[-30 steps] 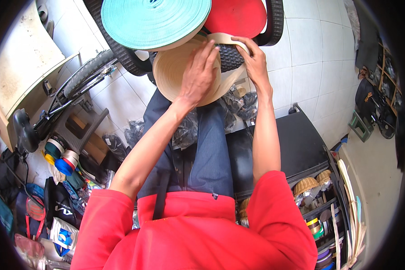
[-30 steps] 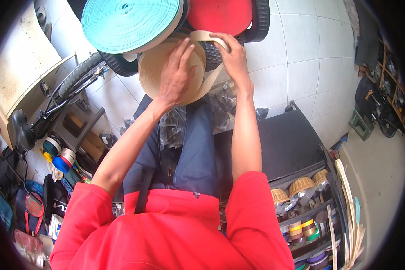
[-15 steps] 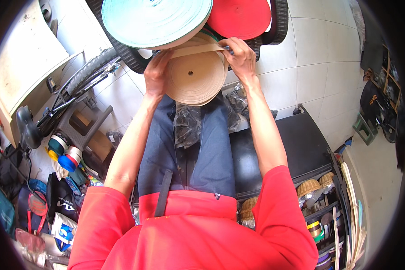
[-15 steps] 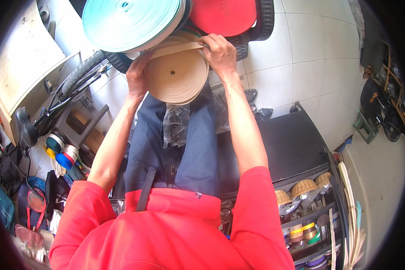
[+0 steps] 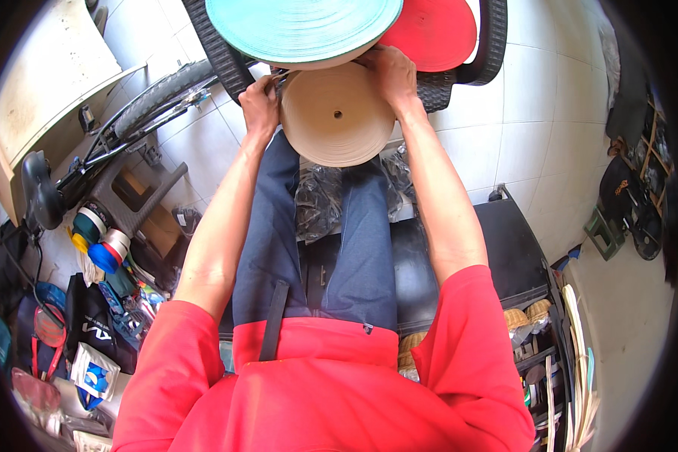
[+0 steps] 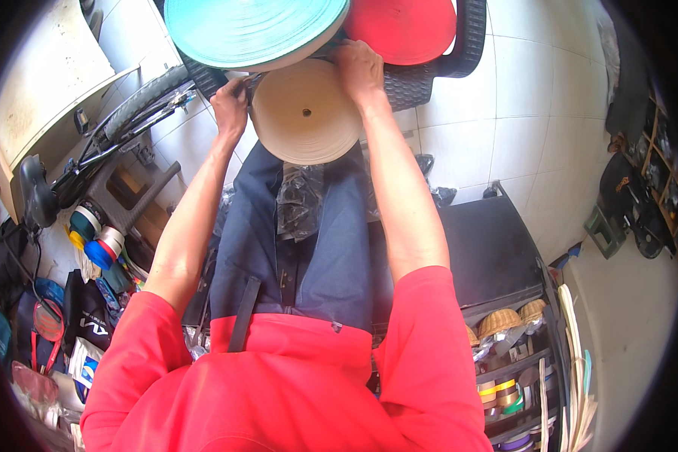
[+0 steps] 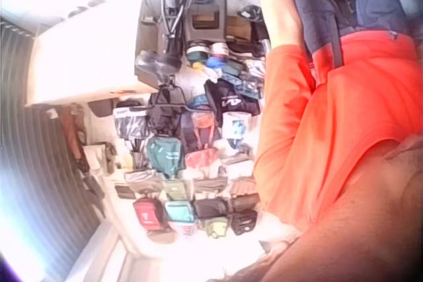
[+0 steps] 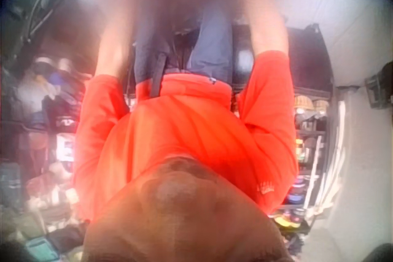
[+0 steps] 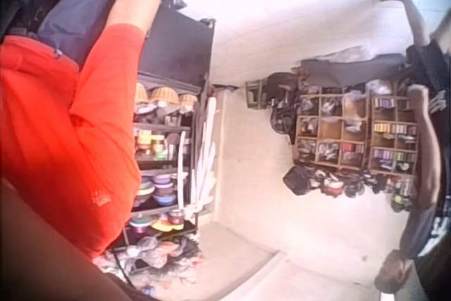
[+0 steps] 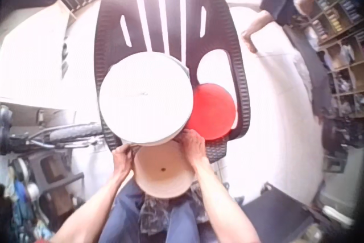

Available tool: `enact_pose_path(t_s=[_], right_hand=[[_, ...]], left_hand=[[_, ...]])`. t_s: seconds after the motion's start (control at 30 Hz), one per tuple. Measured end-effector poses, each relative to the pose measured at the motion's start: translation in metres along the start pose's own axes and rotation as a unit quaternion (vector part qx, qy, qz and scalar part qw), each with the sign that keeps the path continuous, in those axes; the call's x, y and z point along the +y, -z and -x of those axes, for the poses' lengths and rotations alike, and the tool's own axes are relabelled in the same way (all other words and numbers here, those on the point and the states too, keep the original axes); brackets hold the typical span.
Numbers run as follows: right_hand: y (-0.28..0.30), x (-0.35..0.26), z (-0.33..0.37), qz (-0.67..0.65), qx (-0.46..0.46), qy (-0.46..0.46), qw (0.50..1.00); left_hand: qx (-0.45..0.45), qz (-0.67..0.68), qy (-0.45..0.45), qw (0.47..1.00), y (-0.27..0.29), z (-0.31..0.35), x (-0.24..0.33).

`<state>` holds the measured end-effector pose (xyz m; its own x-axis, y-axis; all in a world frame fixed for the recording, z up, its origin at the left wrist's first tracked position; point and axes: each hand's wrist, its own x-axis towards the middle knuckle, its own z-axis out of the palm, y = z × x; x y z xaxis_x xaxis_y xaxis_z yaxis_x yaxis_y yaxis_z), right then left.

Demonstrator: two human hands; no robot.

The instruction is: The person picks up and organizes several rolls of colored webbing from a shelf and a chair, arranging colors such as tan, purple, red, green, and blue.

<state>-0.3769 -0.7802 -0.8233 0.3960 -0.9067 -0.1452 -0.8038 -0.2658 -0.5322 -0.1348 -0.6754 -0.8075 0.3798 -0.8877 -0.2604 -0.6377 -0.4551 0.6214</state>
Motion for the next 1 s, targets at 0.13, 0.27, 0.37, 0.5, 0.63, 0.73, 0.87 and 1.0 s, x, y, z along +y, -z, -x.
enact_pose_path(t_s=[0.13, 0.27, 0.37, 0.5, 0.63, 0.73, 0.87, 1.0], right_hand=[[-0.003, 0.000, 0.001, -0.037, -0.020, 0.012, 0.999], [0.023, -0.009, 0.016, -0.094, -0.015, -0.038, 0.995], [0.038, -0.007, 0.036, -0.126, -0.031, -0.126, 0.984], [0.039, -0.011, 0.069, -0.188, -0.025, -0.252, 0.949], [0.022, -0.025, 0.107, -0.244, 0.025, -0.322, 0.915], [0.013, -0.043, 0.119, -0.224, 0.083, -0.372, 0.897], [0.009, -0.050, 0.103, -0.203, 0.115, -0.361, 0.903], [0.012, -0.054, 0.067, -0.164, 0.105, -0.343, 0.919]], left_hand=[[-0.016, 0.052, 0.056, 0.997, -0.001, 0.017, -0.019], [-0.033, 0.072, 0.125, 0.989, 0.008, 0.026, -0.002], [0.017, 0.084, 0.067, 0.994, -0.002, 0.033, -0.019], [0.027, 0.082, 0.069, 0.994, 0.003, 0.042, -0.016], [0.058, 0.092, 0.097, 0.989, 0.001, 0.068, -0.005], [0.077, 0.075, 0.116, 0.988, 0.006, 0.076, 0.011], [0.104, 0.102, 0.167, 0.975, 0.001, 0.088, 0.017], [0.120, 0.184, 0.237, 0.946, -0.009, 0.112, 0.018]])
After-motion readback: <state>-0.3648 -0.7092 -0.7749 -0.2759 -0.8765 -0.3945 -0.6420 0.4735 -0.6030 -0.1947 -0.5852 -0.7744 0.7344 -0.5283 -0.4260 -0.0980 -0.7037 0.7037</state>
